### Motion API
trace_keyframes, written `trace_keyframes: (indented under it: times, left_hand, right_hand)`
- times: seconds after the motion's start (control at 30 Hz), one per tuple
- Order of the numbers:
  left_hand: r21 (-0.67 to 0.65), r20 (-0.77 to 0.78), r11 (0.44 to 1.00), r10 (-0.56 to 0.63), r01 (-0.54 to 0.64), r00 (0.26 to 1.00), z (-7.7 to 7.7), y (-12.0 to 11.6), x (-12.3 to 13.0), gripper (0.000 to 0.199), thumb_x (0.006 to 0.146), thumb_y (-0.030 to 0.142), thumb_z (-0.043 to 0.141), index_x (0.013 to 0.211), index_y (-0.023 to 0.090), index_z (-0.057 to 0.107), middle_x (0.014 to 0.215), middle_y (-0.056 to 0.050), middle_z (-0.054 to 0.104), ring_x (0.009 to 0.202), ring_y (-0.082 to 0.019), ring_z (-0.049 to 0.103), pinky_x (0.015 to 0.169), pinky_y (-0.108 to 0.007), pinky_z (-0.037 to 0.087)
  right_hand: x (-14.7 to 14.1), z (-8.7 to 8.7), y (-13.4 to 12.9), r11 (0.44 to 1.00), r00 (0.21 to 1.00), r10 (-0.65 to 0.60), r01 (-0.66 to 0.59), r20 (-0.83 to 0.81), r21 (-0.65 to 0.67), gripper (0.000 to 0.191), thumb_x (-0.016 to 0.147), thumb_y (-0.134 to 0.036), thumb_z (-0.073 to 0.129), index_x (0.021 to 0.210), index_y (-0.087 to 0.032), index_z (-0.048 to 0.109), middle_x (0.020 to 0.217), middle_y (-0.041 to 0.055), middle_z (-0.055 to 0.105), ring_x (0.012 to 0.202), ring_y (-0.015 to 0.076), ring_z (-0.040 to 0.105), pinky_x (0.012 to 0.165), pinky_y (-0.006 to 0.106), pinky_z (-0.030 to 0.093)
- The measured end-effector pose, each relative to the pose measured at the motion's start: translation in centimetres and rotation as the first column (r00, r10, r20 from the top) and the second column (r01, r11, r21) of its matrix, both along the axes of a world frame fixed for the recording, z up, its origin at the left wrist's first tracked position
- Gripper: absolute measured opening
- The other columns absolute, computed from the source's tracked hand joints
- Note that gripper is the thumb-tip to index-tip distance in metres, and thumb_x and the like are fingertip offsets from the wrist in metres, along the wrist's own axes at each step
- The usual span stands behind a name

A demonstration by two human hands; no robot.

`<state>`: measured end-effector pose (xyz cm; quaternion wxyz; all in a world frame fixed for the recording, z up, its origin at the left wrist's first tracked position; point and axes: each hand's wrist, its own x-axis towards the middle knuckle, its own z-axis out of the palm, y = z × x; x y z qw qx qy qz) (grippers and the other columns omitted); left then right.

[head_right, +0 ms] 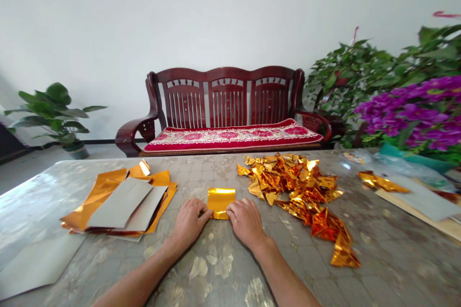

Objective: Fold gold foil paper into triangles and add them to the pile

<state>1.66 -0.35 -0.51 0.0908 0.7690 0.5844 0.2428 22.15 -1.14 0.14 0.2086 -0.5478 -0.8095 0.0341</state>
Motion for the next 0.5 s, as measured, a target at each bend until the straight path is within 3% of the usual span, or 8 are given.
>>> trace_keyframes:
  times: [0.5]
  left_hand:
    - [-0.046, -0.034, 0.997, 0.059, -0.061, 0.998, 0.07, 0.21, 0.1, 0.024, 0.086, 0.034, 0.061, 0.068, 0.019, 0.063, 0.08, -0.004, 0.062, 0.085, -0.02, 0.058, 0.08, -0.032, 0.039]
  right_hand:
    - [0.06, -0.23, 0.49, 0.999, 0.999, -0.039, 0.039, -0.019, -0.033, 0.014, 0.093, -0.028, 0.057, 0.084, -0.024, 0.067, 0.087, -0.0016, 0.072, 0.084, 0.0182, 0.056, 0.077, 0.031, 0.032]
